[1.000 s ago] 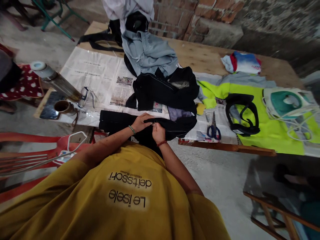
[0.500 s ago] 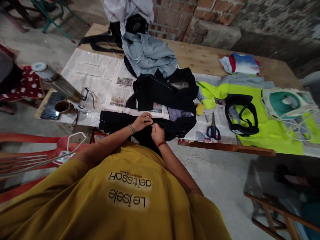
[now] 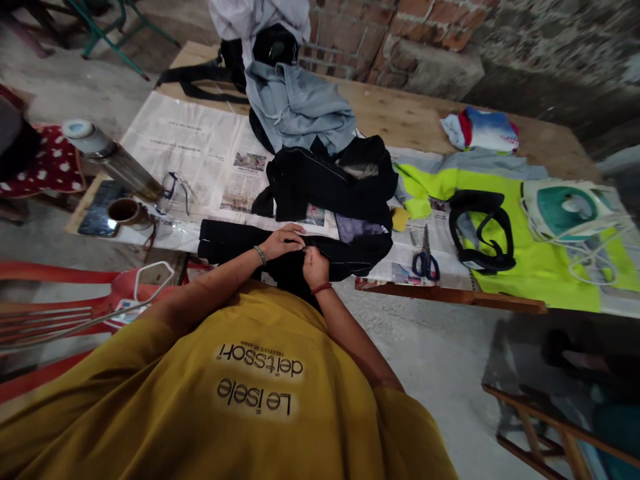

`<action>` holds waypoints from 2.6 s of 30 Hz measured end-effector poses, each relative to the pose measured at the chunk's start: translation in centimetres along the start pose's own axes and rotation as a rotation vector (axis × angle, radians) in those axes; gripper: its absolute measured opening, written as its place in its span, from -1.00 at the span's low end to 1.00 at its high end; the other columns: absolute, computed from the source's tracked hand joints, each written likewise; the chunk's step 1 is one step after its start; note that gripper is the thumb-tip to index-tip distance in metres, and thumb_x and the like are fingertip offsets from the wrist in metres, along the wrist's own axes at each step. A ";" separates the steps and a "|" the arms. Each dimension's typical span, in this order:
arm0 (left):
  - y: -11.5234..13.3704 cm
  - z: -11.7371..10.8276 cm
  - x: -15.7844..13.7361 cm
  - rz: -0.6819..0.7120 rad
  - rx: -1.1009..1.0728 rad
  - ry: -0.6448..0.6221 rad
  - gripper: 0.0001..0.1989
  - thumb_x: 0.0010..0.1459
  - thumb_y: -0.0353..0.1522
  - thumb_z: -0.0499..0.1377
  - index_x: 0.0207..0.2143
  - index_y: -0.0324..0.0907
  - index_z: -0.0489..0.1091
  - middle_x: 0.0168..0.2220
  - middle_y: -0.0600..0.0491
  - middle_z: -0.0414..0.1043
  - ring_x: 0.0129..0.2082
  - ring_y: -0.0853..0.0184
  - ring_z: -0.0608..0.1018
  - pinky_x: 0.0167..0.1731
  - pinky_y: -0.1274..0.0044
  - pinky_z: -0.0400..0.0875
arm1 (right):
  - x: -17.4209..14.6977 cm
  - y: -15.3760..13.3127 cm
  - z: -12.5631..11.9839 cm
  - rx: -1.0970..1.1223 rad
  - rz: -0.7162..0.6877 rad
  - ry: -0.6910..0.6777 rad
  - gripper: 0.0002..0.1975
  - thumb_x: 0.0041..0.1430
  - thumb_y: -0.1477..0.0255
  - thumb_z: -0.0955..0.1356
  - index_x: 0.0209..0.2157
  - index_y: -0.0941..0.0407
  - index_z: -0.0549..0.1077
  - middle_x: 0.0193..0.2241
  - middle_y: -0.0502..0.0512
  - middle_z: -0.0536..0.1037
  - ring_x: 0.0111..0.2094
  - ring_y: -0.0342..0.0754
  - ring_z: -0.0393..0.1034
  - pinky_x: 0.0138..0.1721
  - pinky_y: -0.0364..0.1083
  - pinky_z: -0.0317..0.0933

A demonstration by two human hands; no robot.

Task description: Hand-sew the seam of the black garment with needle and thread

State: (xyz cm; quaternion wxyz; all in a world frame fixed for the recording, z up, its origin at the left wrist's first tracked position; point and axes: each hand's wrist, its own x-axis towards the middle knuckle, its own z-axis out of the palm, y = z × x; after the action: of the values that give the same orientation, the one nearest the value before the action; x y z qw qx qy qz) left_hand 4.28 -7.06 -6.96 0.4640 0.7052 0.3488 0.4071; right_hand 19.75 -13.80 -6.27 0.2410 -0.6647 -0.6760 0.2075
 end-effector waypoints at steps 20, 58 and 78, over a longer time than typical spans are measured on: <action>-0.6 1.4 0.1 0.010 0.186 0.090 -0.91 0.02 -0.52 0.22 -0.41 -0.23 0.52 -0.38 0.04 0.48 -0.34 0.41 0.52 -0.21 0.54 0.43 | -0.1 0.1 0.3 -0.023 -0.004 0.014 -0.62 0.26 0.32 0.09 -0.22 0.17 0.46 -0.37 0.21 0.55 -0.36 -0.02 0.41 -0.30 -0.13 0.18; -0.5 1.4 0.0 -0.023 0.225 0.095 -0.87 0.10 -0.43 0.22 -0.27 -0.23 0.54 -0.29 0.01 0.55 -0.27 0.38 0.56 -0.15 0.53 0.46 | 0.0 -1.4 -2.0 0.273 0.199 -0.085 -0.72 0.09 0.24 0.22 -0.50 0.12 0.41 -0.65 -0.02 0.42 -0.56 -0.13 0.30 -0.43 -0.16 0.13; -1.7 1.6 -0.7 0.141 0.434 0.012 -0.78 0.16 -0.46 0.14 -0.15 -0.17 0.51 -0.28 0.02 0.51 -0.31 0.41 0.54 -0.26 0.59 0.45 | 1.6 -1.3 -0.9 0.427 0.342 -0.059 -0.74 0.11 0.24 0.20 -0.52 0.10 0.32 -0.65 -0.06 0.40 -0.69 -0.21 0.16 -0.58 -0.20 0.07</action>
State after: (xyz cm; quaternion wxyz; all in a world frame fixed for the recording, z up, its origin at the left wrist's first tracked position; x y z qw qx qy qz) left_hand 5.25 -7.67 -9.09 0.2699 0.8087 0.3809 0.3579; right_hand 19.31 -12.24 -4.70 0.3174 -0.6969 -0.5017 0.4023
